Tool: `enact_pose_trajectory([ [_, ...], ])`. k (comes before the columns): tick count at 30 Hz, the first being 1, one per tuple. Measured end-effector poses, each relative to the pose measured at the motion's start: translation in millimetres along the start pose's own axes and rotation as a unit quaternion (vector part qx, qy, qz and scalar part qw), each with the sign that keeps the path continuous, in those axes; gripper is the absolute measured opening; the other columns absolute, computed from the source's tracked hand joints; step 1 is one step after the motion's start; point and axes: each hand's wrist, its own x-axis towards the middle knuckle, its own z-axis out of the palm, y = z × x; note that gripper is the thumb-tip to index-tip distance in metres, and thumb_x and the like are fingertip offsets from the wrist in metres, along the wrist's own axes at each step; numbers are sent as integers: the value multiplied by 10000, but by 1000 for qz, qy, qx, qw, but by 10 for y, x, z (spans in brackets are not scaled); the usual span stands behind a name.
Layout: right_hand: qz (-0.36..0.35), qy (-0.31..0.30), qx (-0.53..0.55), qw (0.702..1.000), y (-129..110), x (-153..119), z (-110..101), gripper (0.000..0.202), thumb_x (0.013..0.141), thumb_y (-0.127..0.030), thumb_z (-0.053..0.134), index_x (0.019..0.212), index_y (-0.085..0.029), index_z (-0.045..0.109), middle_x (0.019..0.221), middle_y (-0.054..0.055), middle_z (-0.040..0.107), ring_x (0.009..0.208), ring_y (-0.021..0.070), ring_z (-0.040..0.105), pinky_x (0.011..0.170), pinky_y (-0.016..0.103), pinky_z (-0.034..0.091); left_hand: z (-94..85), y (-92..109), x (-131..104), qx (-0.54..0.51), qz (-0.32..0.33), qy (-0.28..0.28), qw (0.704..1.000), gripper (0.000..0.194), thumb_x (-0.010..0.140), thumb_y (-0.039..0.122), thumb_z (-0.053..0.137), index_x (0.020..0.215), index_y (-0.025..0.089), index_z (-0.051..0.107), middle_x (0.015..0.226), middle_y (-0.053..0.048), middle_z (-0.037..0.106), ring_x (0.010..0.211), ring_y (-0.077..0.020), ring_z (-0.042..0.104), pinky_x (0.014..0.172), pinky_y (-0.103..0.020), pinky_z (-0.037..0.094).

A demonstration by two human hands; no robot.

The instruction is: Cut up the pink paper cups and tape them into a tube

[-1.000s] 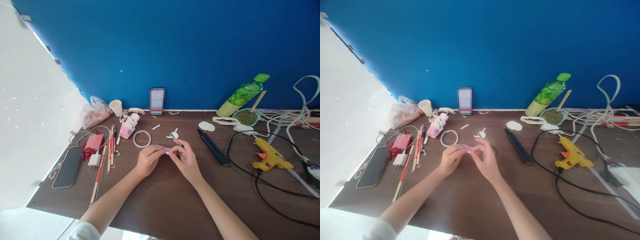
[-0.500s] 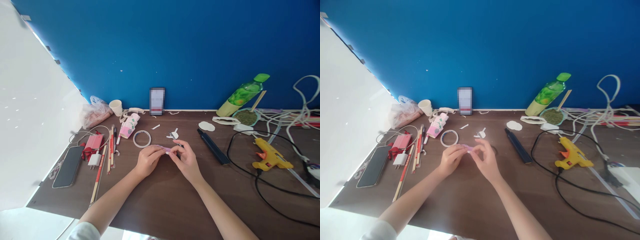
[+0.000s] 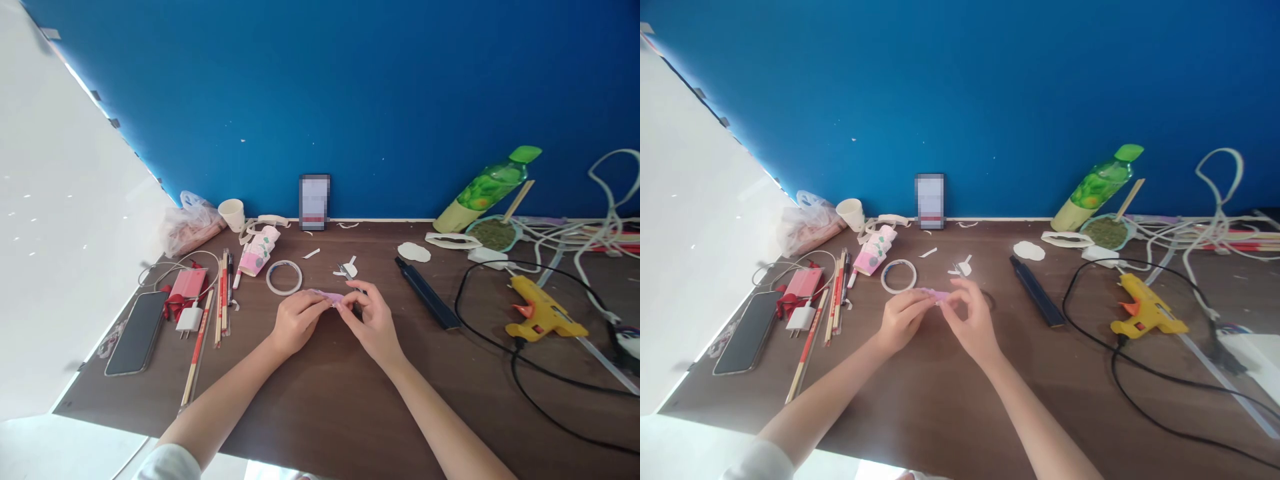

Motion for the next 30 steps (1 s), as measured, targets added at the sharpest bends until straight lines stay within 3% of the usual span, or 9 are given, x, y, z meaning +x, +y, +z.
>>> enact_pose_trajectory([
  [15,0,43,-55,998,68,-20,29,285,778,-337,630,1010,-215,520,732,20,647,703,181,606,717,344,484,-33,37,43,30,25,-4,999,228,832,50,510,1006,156,612,887,-67,699,876,-162,641,806,-321,537],
  [26,-127,128,-192,965,21,-66,99,99,798,-276,595,865,-212,559,696,6,630,633,152,582,662,305,496,-14,47,15,25,12,-14,1000,239,846,60,483,1019,167,608,899,-60,694,866,-152,637,831,-327,530],
  [30,-143,135,-220,955,10,-69,112,67,799,-263,592,818,-209,558,701,7,617,642,151,555,645,294,477,-10,47,11,23,5,-17,1000,241,850,64,472,1018,167,611,902,-61,692,871,-151,640,823,-319,533],
])
